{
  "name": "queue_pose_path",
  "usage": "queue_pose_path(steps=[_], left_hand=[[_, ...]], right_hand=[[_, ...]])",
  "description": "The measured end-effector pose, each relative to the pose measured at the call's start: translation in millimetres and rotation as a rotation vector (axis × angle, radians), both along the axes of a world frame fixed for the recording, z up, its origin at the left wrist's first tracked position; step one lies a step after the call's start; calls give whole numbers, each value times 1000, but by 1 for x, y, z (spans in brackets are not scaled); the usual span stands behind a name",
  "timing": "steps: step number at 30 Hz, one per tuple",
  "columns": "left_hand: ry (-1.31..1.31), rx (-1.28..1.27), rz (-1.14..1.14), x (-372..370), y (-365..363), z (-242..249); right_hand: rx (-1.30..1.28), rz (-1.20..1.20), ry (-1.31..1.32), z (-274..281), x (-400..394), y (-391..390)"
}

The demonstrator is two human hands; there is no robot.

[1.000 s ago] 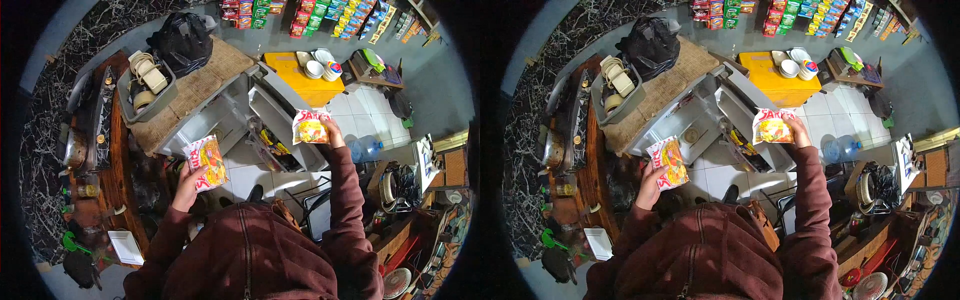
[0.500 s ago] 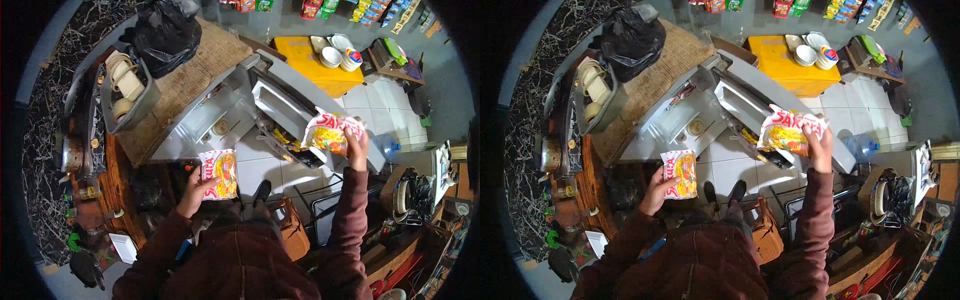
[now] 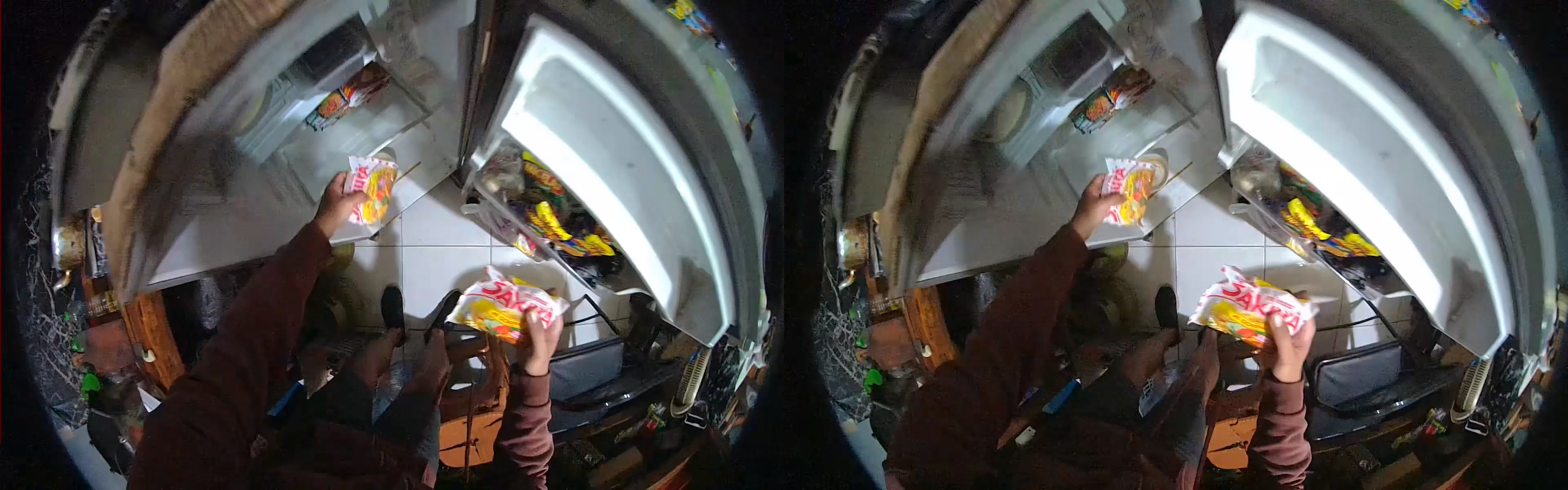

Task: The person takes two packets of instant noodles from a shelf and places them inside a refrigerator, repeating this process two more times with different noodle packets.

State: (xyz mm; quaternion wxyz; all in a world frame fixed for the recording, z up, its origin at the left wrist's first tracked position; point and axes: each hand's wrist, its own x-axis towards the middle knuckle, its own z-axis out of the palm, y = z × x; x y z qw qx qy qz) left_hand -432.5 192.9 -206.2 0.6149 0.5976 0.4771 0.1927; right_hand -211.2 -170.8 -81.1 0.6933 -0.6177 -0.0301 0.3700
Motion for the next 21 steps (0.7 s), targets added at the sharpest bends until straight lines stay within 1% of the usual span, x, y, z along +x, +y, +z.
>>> queue_pose_path(steps=[1,2,3,4,5,6,7,8,10,11,12,13,14,16,17,18,20,21], left_hand=[[140,171,-24,-6,15,-27],[141,163,-16,-18,35,-63],[261,237,26,-33,58,-103],[384,307,71,-43,71,-131],[387,299,86,-47,82,-142],[458,445,-12,-51,92,-141],[531,593,-113,-56,100,-136],[541,586,-99,-51,101,-127],[660,387,213,-27,96,-101],[671,378,219,-28,94,-97],[750,564,142,-28,93,-92],[821,750,57,-27,91,-93],[824,744,58,-24,88,-95],[954,1066,296,-22,85,-106],[965,995,256,-27,86,-115],[975,993,257,-30,79,-128],[950,1126,177,-37,54,-151],[1035,1141,183,-37,49,-154]], right_hand=[[31,20,65,-12,-6,14],[59,43,128,-24,-7,27],[56,143,106,-37,-3,37],[41,168,120,-49,-1,48],[-2,216,90,-64,4,59],[-44,266,63,-78,8,70],[-15,296,41,-88,12,87],[14,326,22,-94,15,104],[46,337,77,-111,15,139],[50,388,41,-119,17,157],[58,438,0,-126,19,175],[70,504,-99,-128,19,191],[81,570,-197,-131,17,207],[87,590,-155,-140,11,232],[121,607,-107,-140,7,245],[155,625,-54,-141,6,255],[135,642,0,-150,1,273],[150,627,55,-152,-1,282]])
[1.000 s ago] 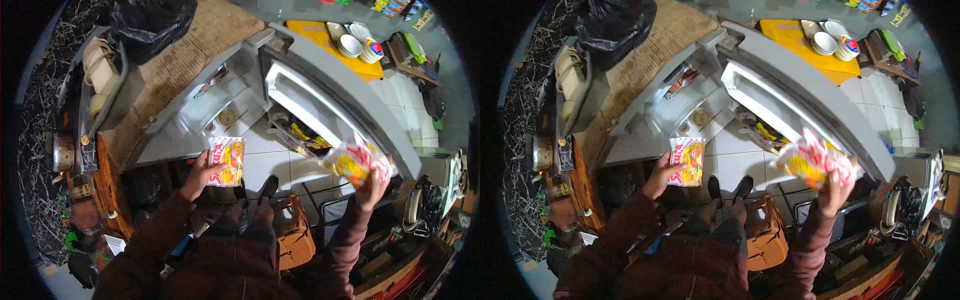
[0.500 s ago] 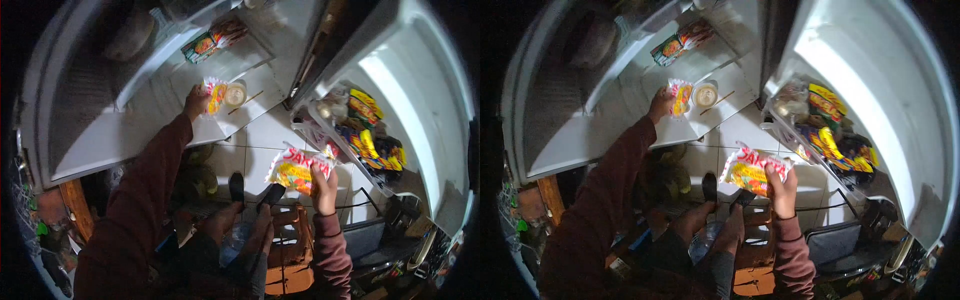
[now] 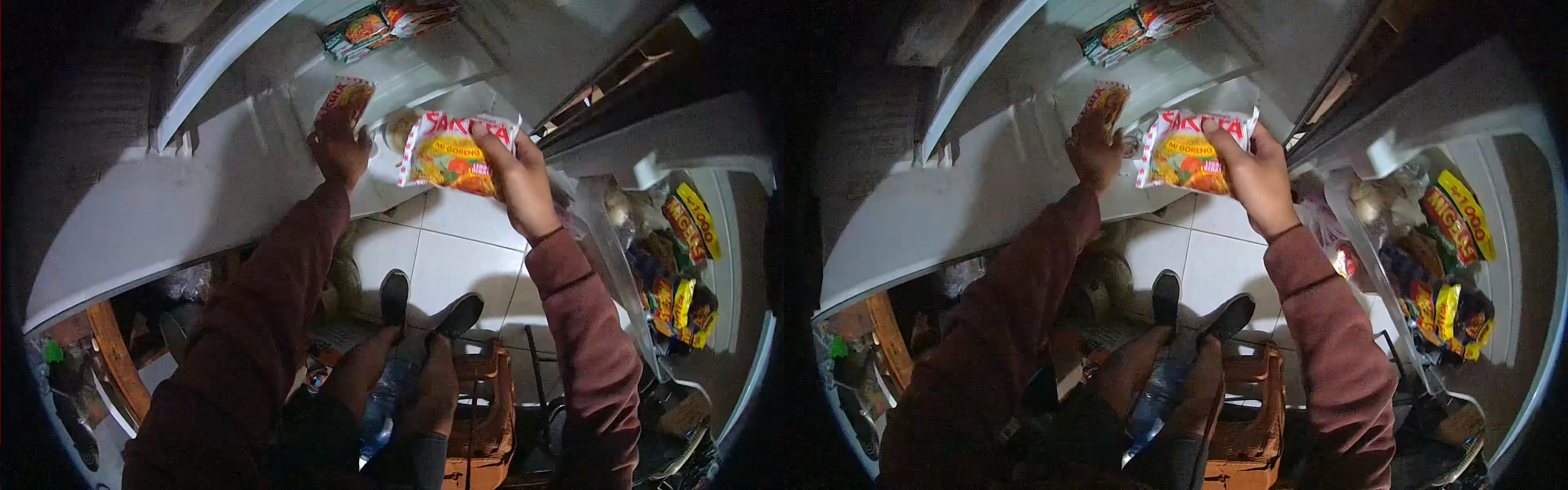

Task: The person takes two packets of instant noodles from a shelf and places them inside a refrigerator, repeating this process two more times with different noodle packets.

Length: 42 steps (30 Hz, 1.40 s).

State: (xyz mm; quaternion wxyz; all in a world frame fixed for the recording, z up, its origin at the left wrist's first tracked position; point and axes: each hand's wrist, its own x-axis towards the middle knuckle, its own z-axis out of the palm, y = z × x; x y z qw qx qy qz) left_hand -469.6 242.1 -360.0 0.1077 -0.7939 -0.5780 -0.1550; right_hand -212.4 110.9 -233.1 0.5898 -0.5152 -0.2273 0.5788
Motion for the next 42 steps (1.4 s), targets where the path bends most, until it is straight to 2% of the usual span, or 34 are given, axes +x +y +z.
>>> queue_pose_path(steps=[4,7,9,13,15,16,17,19,20,22,23,25,27,29,30,31,32,33,35,36,37,39,42], left_hand=[[-77,-163,86,-13,19,0],[-24,-62,96,-30,38,-3],[-106,29,115,-31,51,-9],[-105,79,116,25,29,25],[-686,45,-1,54,14,30],[-907,-52,-66,63,4,35],[-902,-48,-64,78,-13,47],[-970,32,-349,104,-46,77],[-968,35,-341,103,-52,88],[-428,-96,-583,95,-55,103],[-420,-97,-580,95,-53,100],[-349,-177,-721,91,-42,94],[-291,-144,-699,87,-38,91],[-349,-115,-510,78,-35,88],[-347,-113,-510,71,-31,81],[-408,-73,-305,63,-23,75],[-466,-30,-101,53,-13,64],[-464,-23,-102,42,-3,50],[-555,304,-114,20,18,30],[-404,195,-89,7,26,35],[-406,194,-89,11,26,43],[-6,243,200,15,27,49],[35,125,234,20,33,36]], right_hand=[[-25,30,35,-6,1,26],[-55,58,30,-11,-3,40],[-73,99,-83,-13,-5,48],[-69,144,-117,-17,12,50],[-18,205,-90,-20,15,58],[-45,223,-222,-15,18,62],[-41,226,-217,-19,20,65],[-4,220,-229,-33,24,72],[-4,228,-228,-32,24,71],[-71,214,-162,-27,22,69],[-68,216,-154,-24,23,65],[-66,281,-187,-20,25,63],[-104,299,-146,-15,27,62],[-147,319,-111,-15,26,61],[-139,291,-222,-19,25,60],[-128,262,-332,-22,24,61],[-120,262,-330,-20,24,61],[-107,278,-308,-19,25,58],[-91,292,-288,-16,23,56],[-85,315,-286,-15,23,55],[-83,338,-286,-15,23,54],[-37,342,-301,-20,22,53],[9,352,-291,-21,22,49]])
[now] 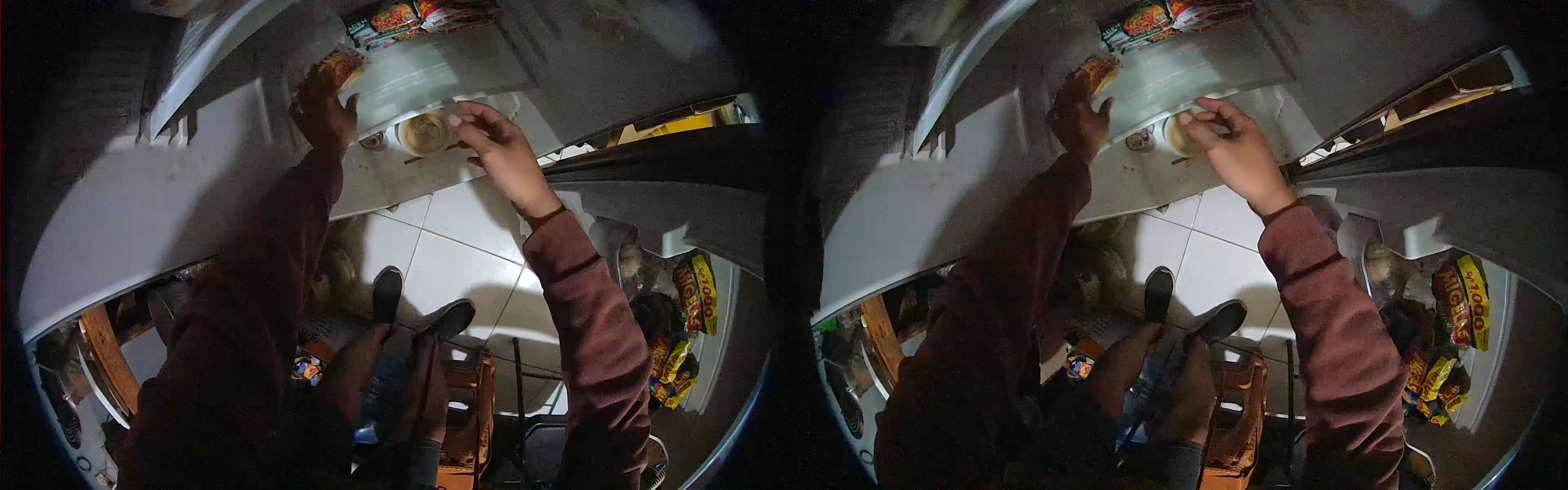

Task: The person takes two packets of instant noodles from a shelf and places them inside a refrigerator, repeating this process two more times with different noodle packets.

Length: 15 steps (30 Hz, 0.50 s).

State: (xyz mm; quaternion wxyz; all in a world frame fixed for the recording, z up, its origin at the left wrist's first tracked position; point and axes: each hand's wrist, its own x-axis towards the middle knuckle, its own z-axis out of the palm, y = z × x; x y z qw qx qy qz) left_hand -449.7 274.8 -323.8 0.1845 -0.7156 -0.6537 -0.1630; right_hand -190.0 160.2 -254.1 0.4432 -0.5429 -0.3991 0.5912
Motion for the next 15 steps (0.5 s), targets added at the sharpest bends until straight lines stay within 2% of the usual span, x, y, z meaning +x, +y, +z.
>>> queue_pose_path(steps=[4,6,7,9,13,15], left_hand=[[-50,-67,-108,-30,23,-19],[-145,-64,-272,-50,40,-30],[-150,-65,-273,-52,46,-28],[22,-8,-239,-50,54,-25],[28,-84,-202,-30,55,-4],[-75,-98,-123,-26,36,-4]], right_hand=[[27,0,3,1,-2,-2],[20,19,6,6,-2,-5],[13,39,12,7,-3,-6],[-10,47,21,7,-3,-9],[-67,139,-39,-1,1,-11],[-28,174,-78,-4,3,-14]])
